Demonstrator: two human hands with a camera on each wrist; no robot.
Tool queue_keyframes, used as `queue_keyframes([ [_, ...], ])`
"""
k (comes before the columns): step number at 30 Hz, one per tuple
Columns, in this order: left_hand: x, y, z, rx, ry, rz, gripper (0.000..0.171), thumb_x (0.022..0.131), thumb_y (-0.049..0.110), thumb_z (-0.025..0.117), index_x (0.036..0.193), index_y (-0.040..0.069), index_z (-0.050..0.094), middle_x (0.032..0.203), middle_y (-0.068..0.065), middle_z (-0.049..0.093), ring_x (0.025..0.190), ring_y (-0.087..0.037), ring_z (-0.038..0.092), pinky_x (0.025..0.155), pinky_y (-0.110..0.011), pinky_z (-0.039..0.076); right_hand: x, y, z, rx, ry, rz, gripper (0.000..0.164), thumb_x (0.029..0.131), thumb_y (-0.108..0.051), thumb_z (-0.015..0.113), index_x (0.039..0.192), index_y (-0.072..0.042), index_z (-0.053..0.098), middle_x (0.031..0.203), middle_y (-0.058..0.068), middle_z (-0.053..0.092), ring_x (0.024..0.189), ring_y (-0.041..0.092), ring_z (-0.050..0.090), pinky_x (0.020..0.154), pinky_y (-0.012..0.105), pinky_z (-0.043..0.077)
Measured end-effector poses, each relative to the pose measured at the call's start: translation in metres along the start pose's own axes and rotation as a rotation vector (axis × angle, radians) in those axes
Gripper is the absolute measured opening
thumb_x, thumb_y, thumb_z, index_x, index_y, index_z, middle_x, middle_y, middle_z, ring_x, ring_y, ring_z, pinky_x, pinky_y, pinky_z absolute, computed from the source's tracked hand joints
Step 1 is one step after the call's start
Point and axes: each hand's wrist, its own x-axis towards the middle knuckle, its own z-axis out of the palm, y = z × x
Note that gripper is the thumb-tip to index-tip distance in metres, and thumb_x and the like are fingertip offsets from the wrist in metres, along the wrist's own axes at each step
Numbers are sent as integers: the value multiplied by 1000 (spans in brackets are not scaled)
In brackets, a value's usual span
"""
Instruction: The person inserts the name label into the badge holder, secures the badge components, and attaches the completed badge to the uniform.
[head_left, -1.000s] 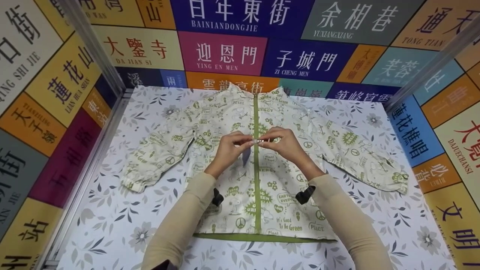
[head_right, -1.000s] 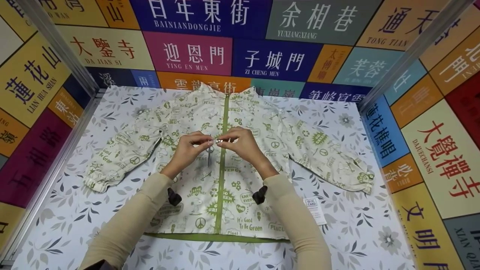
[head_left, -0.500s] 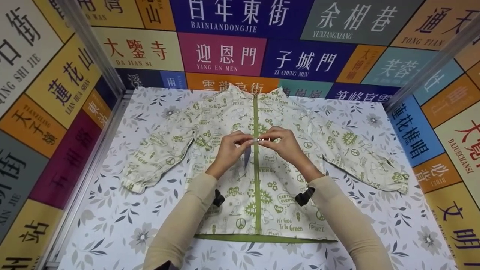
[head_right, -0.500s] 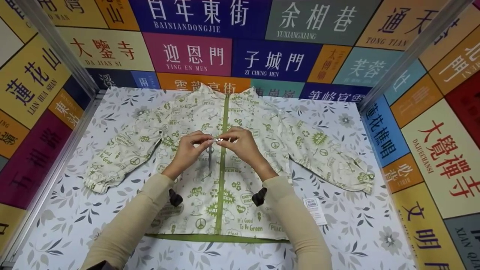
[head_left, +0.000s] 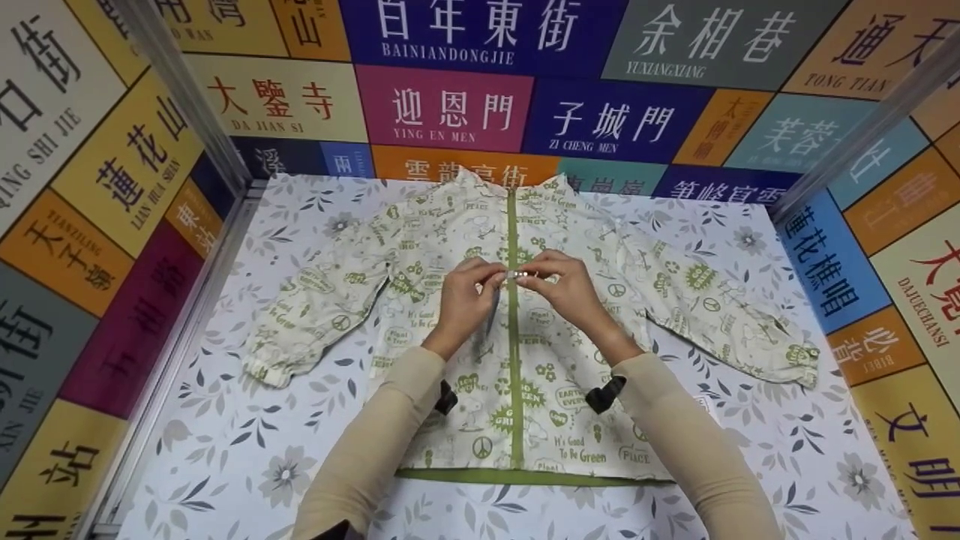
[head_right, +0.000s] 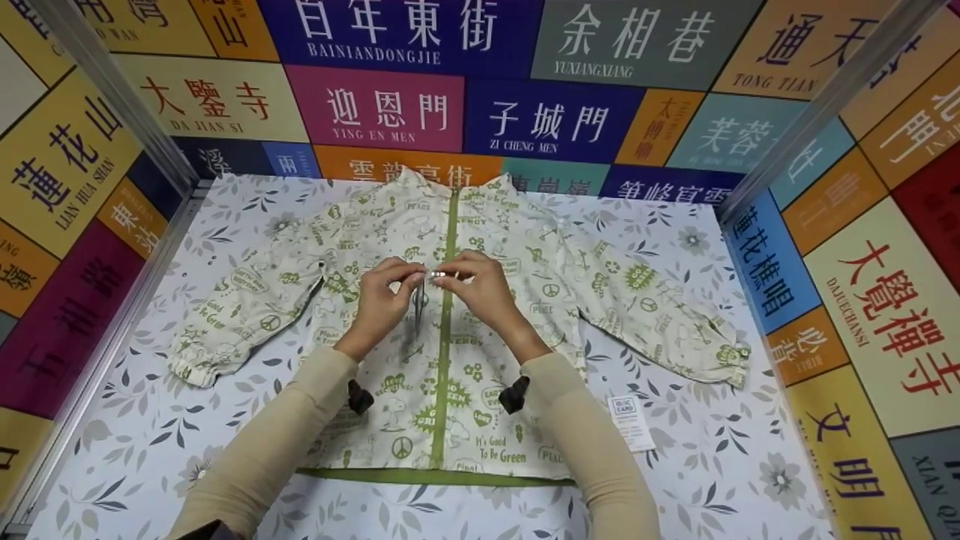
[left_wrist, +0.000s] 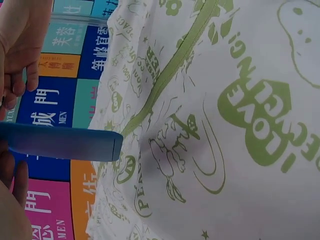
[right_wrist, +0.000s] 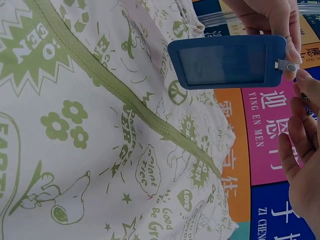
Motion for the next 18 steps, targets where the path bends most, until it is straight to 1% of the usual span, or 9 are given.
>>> queue_keyframes([
  [3,1,1,3,33,37,15,15,96,17,65,97,10,78,85,-2,71,70,-14,57,62,-29,48,-1,-6,1,-5,21,-16,17,89,-16,74,103,-7,78,97,10,69,86,12,61,81,31,51],
  [5,1,2,4,50,57,18,16,96,17,65,96,9,78,85,-3,72,72,-15,59,64,-29,50,-2,-14,1,-2,31,-32,17,89,-13,73,102,-3,77,96,12,69,86,12,61,81,29,51],
  [9,1,1,7,66,75,13,17,96,19,64,96,9,78,87,-4,72,77,-16,63,68,-30,53,-5,-28,1,4,50,-61,15,90,-8,71,101,0,77,96,14,69,86,13,60,80,25,49],
  [11,1,1,7,69,81,13,18,97,19,64,96,9,79,86,-4,72,78,-16,63,68,-30,53,-6,-28,2,14,61,-65,14,89,-7,71,100,1,76,96,15,69,86,14,61,80,26,50],
  [12,0,1,8,68,84,14,18,96,19,64,96,9,79,86,-4,72,78,-17,63,68,-31,53,-5,-23,3,17,66,-74,14,89,-7,72,100,-1,77,96,12,70,86,13,61,81,26,50],
  [14,0,0,8,72,82,20,20,97,21,63,96,8,79,86,-4,73,78,-18,63,68,-32,53,-6,-20,4,27,75,-73,15,89,-7,72,101,0,77,96,12,69,88,15,61,81,26,50],
  [18,0,0,7,85,65,18,24,98,22,61,97,7,79,86,-4,73,81,-18,65,71,-33,54,-7,-20,6,52,85,-80,15,89,-8,71,101,0,76,98,13,69,92,27,62,84,28,51],
])
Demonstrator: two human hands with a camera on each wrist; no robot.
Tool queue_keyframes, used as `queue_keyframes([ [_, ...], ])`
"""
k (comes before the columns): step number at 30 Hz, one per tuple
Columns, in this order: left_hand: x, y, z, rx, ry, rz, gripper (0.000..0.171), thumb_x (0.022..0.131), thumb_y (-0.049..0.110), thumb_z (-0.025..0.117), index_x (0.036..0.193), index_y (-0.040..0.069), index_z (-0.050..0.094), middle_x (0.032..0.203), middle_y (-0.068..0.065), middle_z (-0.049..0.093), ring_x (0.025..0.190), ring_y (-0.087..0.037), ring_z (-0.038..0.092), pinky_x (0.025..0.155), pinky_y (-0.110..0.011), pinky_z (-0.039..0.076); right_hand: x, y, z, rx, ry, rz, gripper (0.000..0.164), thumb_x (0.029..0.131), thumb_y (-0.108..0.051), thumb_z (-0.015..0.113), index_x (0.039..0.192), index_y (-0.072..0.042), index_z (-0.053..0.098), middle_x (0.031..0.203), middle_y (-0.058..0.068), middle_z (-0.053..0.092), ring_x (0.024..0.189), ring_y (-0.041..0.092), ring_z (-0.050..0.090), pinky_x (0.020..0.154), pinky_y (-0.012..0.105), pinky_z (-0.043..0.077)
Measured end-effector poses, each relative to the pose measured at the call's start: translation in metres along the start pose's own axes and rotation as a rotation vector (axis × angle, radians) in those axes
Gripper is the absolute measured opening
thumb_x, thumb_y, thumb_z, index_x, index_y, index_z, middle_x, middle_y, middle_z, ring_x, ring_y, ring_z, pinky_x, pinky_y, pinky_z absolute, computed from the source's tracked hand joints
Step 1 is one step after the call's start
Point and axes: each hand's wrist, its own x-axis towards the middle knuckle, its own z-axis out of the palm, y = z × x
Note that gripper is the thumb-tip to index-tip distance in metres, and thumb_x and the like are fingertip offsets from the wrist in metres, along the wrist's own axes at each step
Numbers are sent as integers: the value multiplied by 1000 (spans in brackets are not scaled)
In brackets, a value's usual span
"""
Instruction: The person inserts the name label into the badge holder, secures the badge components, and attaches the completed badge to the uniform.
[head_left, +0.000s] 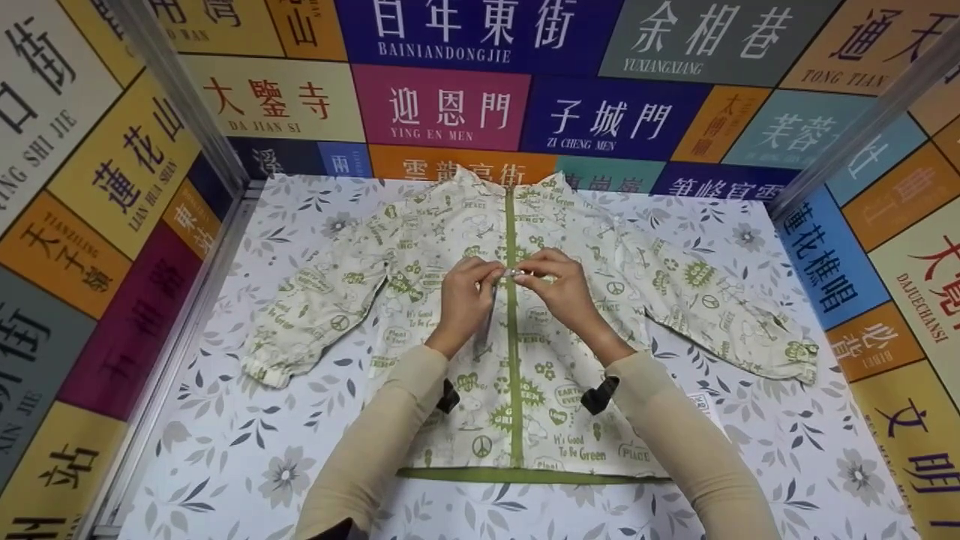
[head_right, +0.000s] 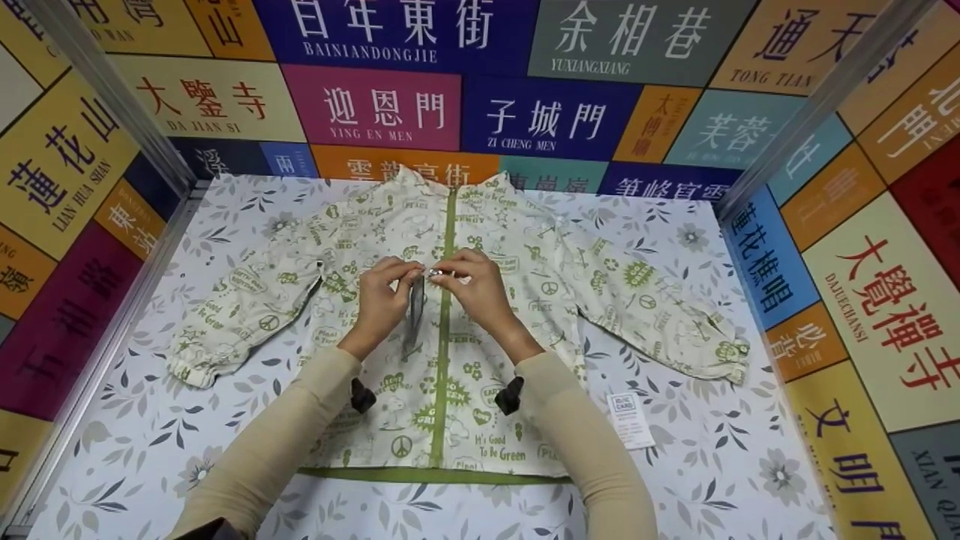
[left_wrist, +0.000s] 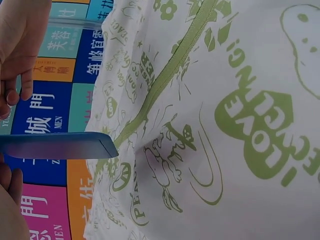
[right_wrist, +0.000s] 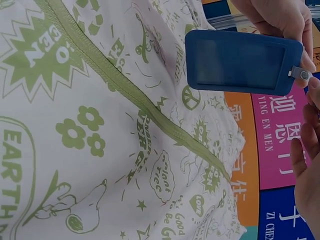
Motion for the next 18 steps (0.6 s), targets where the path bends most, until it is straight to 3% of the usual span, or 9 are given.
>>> queue_keyframes([
  [3,0,1,-1,12,-7,-12,24,99,22,60,97,8,79,86,-4,73,81,-18,65,72,-33,55,0,-5,1,1,8,-14,14,89,-6,71,100,1,76,99,16,68,93,34,60,85,35,52],
  [8,2,2,-1,4,9,-1,22,98,20,61,96,7,79,85,-5,73,78,-18,65,69,-31,56,1,-6,1,-7,29,-74,13,88,-3,71,99,3,76,99,17,69,93,27,59,83,44,50],
  [14,2,-2,-3,-43,31,-12,20,99,18,61,93,9,78,84,-4,73,75,-15,64,68,-27,55,-2,-4,2,-27,27,-115,14,87,-3,72,100,0,76,98,16,69,91,25,59,81,43,51],
  [18,1,-5,-4,-155,0,-31,23,99,23,60,98,8,77,89,-5,73,78,-14,66,73,-25,57,-5,-3,0,3,29,-85,14,88,-4,71,101,1,76,98,17,69,90,22,61,82,38,52],
])
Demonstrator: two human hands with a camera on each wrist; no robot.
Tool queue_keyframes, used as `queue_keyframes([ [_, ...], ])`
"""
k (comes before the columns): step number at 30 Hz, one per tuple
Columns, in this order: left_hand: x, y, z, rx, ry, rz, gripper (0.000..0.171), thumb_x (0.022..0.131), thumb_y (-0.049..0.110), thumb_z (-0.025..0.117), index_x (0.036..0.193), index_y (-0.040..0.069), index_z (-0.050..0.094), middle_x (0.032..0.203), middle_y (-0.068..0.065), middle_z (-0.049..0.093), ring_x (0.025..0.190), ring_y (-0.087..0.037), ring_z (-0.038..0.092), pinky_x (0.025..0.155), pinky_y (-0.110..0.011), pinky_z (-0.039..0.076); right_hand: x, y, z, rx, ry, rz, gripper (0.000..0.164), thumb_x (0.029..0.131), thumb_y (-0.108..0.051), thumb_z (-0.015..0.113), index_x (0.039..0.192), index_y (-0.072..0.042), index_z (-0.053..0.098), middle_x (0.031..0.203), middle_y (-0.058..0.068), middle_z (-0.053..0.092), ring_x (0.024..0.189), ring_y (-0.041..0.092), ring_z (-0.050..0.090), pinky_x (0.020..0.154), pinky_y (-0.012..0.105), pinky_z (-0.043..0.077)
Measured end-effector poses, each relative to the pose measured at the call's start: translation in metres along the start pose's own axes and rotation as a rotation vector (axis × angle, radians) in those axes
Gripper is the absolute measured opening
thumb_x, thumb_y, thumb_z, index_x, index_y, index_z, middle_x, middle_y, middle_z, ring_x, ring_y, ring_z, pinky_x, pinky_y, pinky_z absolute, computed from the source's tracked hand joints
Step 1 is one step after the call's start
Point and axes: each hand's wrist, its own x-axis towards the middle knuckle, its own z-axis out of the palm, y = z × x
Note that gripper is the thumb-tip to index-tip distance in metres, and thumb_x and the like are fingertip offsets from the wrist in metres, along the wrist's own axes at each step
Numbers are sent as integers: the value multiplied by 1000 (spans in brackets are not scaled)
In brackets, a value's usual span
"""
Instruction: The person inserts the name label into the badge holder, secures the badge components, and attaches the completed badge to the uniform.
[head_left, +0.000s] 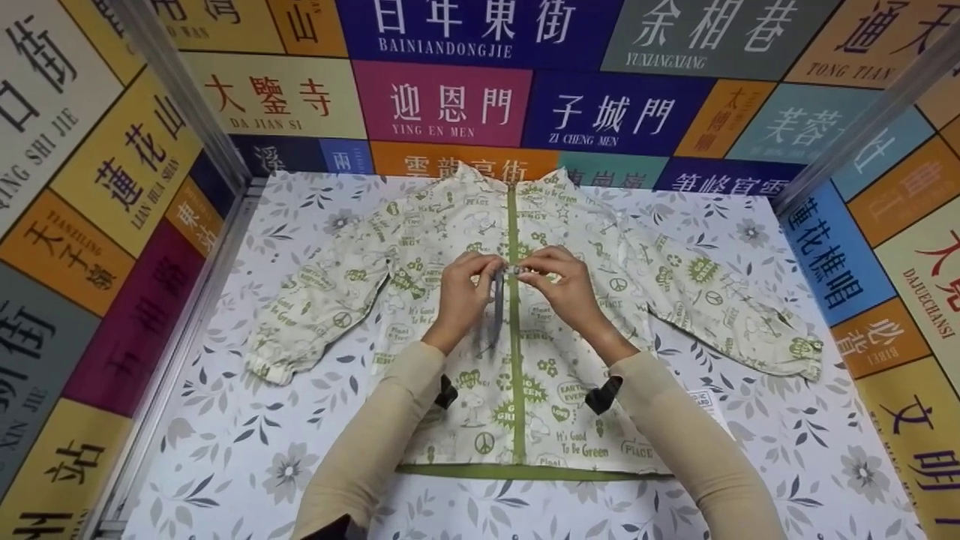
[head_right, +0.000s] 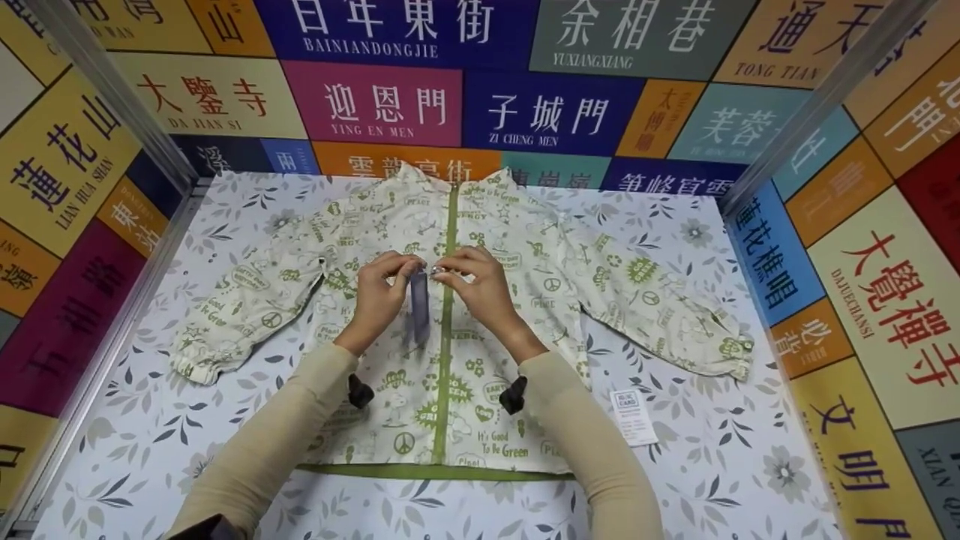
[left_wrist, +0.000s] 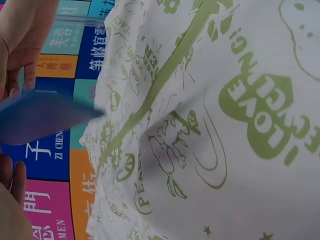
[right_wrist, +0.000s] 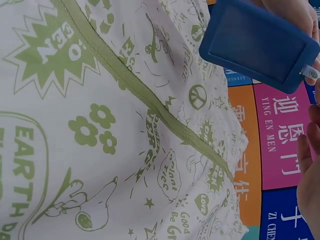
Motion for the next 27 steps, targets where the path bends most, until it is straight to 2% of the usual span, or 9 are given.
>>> queue_keyframes([
  [5,-2,-1,-1,-167,-17,-58,24,99,25,61,105,7,75,93,-6,74,76,-12,67,72,-24,58,-2,0,-4,17,-9,80,16,90,-8,70,103,0,75,101,14,68,91,13,62,83,27,53],
  [9,-3,-2,-3,-220,-8,-80,21,98,19,62,106,4,73,91,-7,75,74,-11,68,72,-24,59,-3,-1,-7,35,-13,119,15,91,-8,69,103,-1,75,102,15,68,91,10,62,83,28,55],
  [12,-3,-3,-5,-235,5,-90,18,96,14,64,106,2,72,86,-7,75,73,-12,69,72,-25,59,-3,-3,-8,51,-12,126,15,91,-7,69,103,0,75,102,17,67,91,9,62,83,30,55],
  [19,-6,-6,-6,-231,28,-123,13,92,13,70,103,8,75,83,-8,76,71,-16,69,71,-26,59,-3,-4,-9,44,3,126,16,91,-7,69,104,2,74,103,17,67,89,6,61,79,27,53],
  [23,-10,-3,-5,-209,31,-148,16,91,9,71,105,3,74,84,-13,75,72,-23,69,71,-31,60,-2,-3,-10,35,2,128,16,91,-9,69,104,0,75,103,16,67,89,5,60,79,27,54],
  [27,-12,9,-8,-197,33,-154,18,90,3,70,107,-3,73,85,-18,75,73,-30,69,72,-36,60,-3,-2,-11,38,-9,137,15,92,-9,69,105,-4,75,104,16,67,90,6,60,80,32,54],
])
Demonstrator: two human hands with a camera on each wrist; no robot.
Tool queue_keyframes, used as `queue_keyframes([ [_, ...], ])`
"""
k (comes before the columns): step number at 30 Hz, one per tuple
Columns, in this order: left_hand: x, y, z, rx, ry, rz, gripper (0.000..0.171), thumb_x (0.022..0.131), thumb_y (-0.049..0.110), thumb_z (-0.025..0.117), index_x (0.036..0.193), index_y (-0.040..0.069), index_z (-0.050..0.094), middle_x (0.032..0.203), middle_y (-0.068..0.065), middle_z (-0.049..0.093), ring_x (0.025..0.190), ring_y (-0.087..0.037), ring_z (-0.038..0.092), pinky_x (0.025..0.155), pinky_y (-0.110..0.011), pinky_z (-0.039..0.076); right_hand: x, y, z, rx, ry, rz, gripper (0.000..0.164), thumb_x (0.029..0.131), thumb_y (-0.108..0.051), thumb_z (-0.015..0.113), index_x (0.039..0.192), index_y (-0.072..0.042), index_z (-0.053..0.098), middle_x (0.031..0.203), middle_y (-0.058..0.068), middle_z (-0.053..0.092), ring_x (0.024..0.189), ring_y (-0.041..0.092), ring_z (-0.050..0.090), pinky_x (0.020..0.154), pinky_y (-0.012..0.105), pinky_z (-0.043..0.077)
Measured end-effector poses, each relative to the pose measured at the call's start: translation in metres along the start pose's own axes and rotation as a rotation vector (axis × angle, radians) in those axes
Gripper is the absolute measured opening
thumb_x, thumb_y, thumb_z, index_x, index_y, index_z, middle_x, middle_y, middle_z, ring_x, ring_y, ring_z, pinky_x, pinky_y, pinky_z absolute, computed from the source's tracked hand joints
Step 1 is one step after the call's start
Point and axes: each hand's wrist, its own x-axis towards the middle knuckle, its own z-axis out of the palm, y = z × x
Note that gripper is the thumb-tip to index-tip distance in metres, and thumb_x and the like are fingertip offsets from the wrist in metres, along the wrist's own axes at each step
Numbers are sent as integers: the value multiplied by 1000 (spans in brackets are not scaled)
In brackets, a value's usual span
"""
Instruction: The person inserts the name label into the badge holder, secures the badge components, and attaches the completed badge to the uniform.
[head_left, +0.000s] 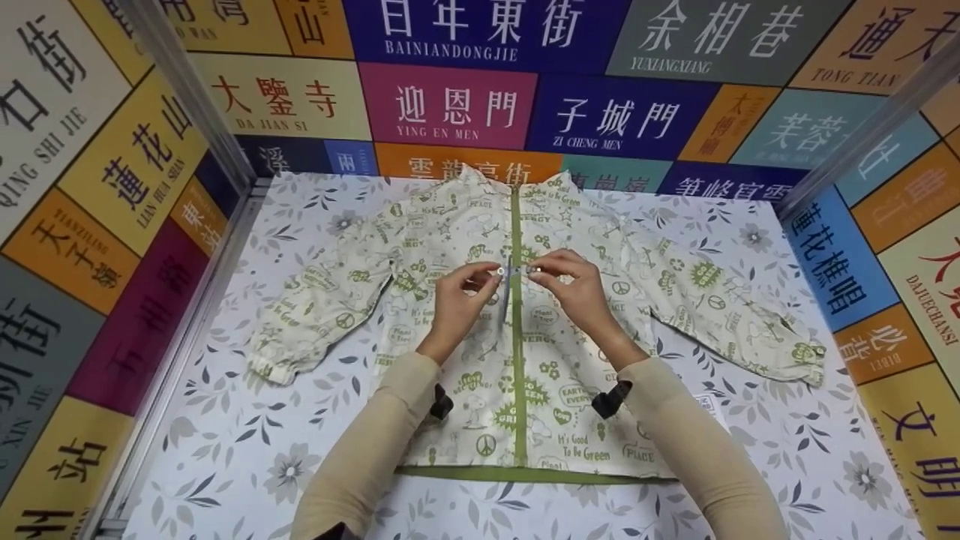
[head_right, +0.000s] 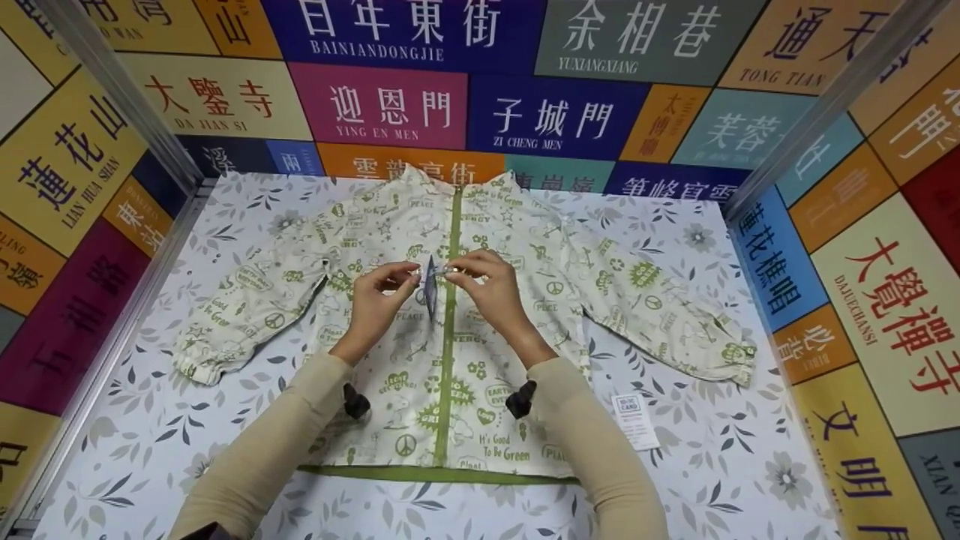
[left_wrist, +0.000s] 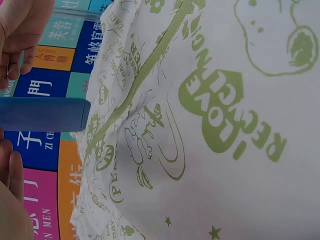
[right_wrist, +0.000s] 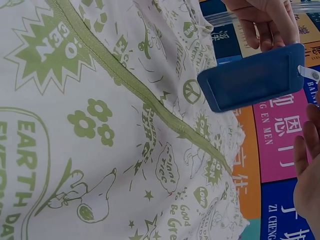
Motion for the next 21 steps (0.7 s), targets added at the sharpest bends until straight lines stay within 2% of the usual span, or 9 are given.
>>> queue_keyframes([
  [6,-1,18,-7,-4,6,25,17,89,2,70,105,-2,73,85,-18,73,74,-29,68,71,-34,60,-1,0,-1,-6,-12,5,16,91,-9,69,105,-4,75,104,16,67,91,6,60,84,29,53],
  [11,-2,17,-11,-20,-19,21,19,89,4,71,108,-1,73,87,-18,73,76,-28,69,70,-33,60,-1,0,-1,-51,-10,7,16,90,-10,71,104,-5,76,103,13,68,90,6,60,84,26,51],
  [13,-4,14,-13,-26,-45,8,22,89,6,72,110,0,73,89,-18,72,77,-30,68,71,-36,60,-1,-1,-1,-60,-13,18,15,90,-11,72,103,-6,77,101,12,68,89,7,60,84,26,51],
  [17,-10,-14,-18,-48,-152,-18,35,87,20,75,121,12,70,96,-13,69,84,-27,67,74,-37,59,-3,-4,-3,-63,-16,40,14,89,-13,73,102,-10,77,101,10,69,90,8,60,84,26,50],
  [20,-14,-36,-22,-44,-245,-51,53,80,26,81,130,22,64,107,-11,65,94,-30,64,81,-41,58,-3,-6,-5,-68,-17,33,14,89,-13,73,102,-10,77,101,9,69,90,8,60,84,26,50],
  [21,-15,-38,-23,-27,-273,-64,59,78,26,83,133,22,62,110,-12,63,99,-32,63,84,-43,57,-3,-7,-5,-71,-16,31,14,89,-13,73,102,-9,77,101,9,69,90,8,60,84,26,50],
])
